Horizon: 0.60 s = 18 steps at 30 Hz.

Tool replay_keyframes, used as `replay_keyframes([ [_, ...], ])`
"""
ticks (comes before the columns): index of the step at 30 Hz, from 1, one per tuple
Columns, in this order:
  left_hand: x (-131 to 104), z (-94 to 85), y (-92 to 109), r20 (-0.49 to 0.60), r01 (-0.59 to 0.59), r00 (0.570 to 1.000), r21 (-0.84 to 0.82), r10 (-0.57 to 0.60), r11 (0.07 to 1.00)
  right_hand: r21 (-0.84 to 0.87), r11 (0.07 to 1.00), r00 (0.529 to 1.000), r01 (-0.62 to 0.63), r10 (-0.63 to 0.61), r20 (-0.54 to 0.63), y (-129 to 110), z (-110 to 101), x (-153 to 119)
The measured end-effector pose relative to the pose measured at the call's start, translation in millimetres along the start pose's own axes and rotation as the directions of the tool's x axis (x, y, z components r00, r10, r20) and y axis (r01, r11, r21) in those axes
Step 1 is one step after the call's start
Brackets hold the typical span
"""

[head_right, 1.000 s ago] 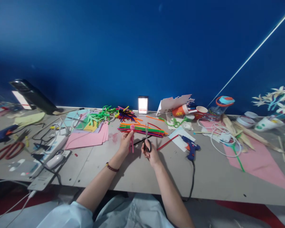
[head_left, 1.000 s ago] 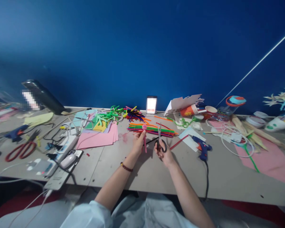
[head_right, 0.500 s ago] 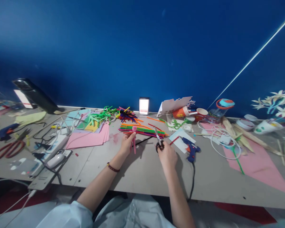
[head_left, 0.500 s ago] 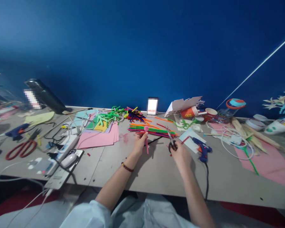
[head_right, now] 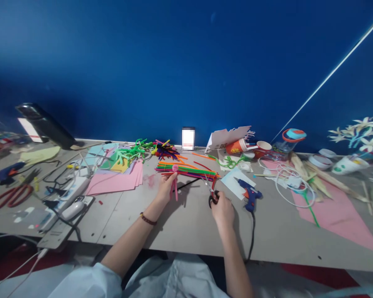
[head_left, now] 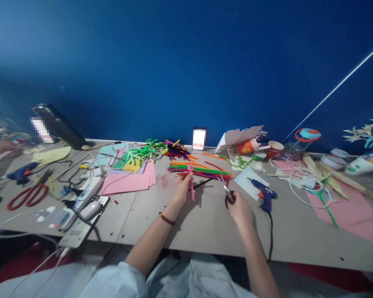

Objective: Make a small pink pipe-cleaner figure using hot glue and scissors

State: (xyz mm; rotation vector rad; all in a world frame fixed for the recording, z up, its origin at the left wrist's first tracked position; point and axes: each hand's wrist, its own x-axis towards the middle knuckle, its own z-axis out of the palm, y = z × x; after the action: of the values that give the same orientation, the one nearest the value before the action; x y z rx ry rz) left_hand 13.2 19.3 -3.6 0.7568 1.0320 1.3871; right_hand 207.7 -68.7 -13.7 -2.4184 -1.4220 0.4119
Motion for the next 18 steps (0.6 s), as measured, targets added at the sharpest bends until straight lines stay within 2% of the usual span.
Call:
replay_keyframes([
  [5,3.1,-1.7,-4.8,0.011,0.050,0.999,-0.013,-0.050,0.999,0.024,0.997,0.983,-0.068,0.071,-0.168,11.9,-9.1,-3.7],
  [10,1.2,-0.8,-5.1,0.038,0.084,0.996,-0.004,-0.084,0.996,-0.005,1.000,0.946,-0.014,0.011,-0.325,7.3,-41.0,8.3],
  [13,-1.0,0.8,-2.7,0.051,0.104,0.993,0.003,-0.104,0.995,-0.037,0.998,0.944,0.054,-0.063,-0.325,-5.1,-61.2,24.3],
  [16,-1.9,2.2,-0.6,0.040,0.106,0.994,0.003,-0.106,0.994,-0.075,0.995,0.943,0.068,-0.088,-0.321,-17.9,-76.2,42.6],
  [18,-1.4,2.4,-0.6,0.038,0.099,0.994,-0.003,-0.098,0.995,-0.085,0.992,0.954,0.089,-0.110,-0.280,-25.1,-83.8,51.9],
])
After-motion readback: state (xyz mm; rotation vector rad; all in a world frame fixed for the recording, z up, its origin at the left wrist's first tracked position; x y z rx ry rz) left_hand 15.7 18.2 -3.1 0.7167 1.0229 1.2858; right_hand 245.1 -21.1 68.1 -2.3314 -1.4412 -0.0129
